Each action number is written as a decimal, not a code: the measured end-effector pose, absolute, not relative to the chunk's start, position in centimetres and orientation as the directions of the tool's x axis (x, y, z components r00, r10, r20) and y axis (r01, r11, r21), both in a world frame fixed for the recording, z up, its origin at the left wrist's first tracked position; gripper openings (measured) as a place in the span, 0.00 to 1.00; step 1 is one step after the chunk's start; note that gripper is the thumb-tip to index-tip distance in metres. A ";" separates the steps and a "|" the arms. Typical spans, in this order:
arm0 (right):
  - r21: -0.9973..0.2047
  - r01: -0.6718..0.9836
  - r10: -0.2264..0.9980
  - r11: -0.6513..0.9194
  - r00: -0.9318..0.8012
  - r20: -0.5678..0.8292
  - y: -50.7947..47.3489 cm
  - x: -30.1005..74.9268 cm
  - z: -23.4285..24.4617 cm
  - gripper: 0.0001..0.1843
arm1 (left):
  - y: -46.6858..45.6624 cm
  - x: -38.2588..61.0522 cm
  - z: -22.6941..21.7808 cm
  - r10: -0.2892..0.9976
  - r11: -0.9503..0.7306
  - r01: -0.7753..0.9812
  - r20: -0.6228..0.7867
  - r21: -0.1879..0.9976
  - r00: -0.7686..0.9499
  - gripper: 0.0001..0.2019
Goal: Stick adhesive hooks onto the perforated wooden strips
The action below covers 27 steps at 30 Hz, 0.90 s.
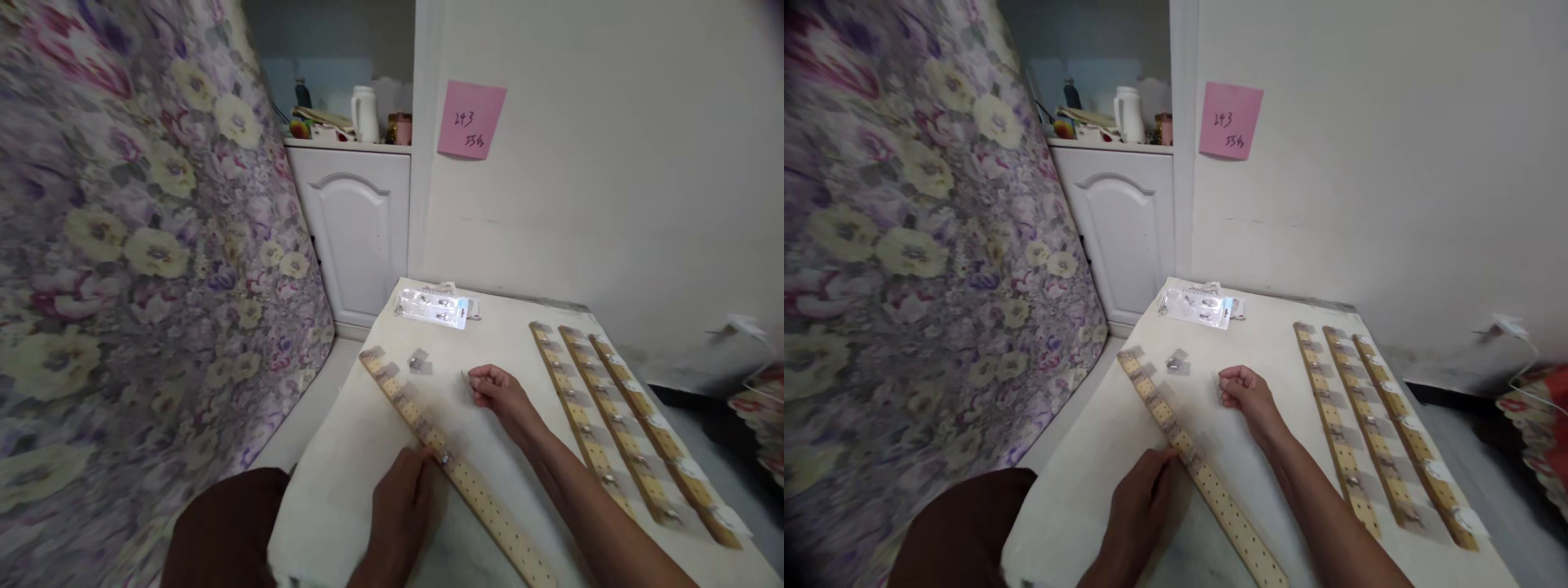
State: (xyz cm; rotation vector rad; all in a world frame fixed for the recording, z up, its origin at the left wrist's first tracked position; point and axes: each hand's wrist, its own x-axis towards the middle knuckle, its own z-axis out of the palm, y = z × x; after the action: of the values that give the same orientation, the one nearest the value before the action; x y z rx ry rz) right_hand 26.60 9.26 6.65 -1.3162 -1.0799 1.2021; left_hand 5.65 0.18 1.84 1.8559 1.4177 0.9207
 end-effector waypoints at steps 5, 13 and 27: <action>-0.940 -0.304 0.987 -0.153 -0.010 -0.157 2.6 27.8 7.3 0.15 | -1.3 6.3 3.5 0.953 -0.295 0.426 0.233 0.855 0.193 0.10; -0.991 -0.122 0.994 -0.052 0.088 -0.063 -3.3 26.8 6.2 0.12 | -5.0 11.4 5.7 0.963 0.007 0.073 -0.026 0.997 0.267 0.17; -0.980 0.193 0.989 0.055 0.125 0.080 -4.6 26.8 5.5 0.08 | -5.0 13.0 4.8 0.956 0.199 -0.133 -0.163 0.971 0.242 0.07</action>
State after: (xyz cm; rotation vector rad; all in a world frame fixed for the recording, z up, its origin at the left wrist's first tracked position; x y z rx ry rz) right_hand 26.85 -4.55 5.54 -1.3547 -1.2769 0.9646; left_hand 13.02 -4.97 4.80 1.0638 1.0099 0.9790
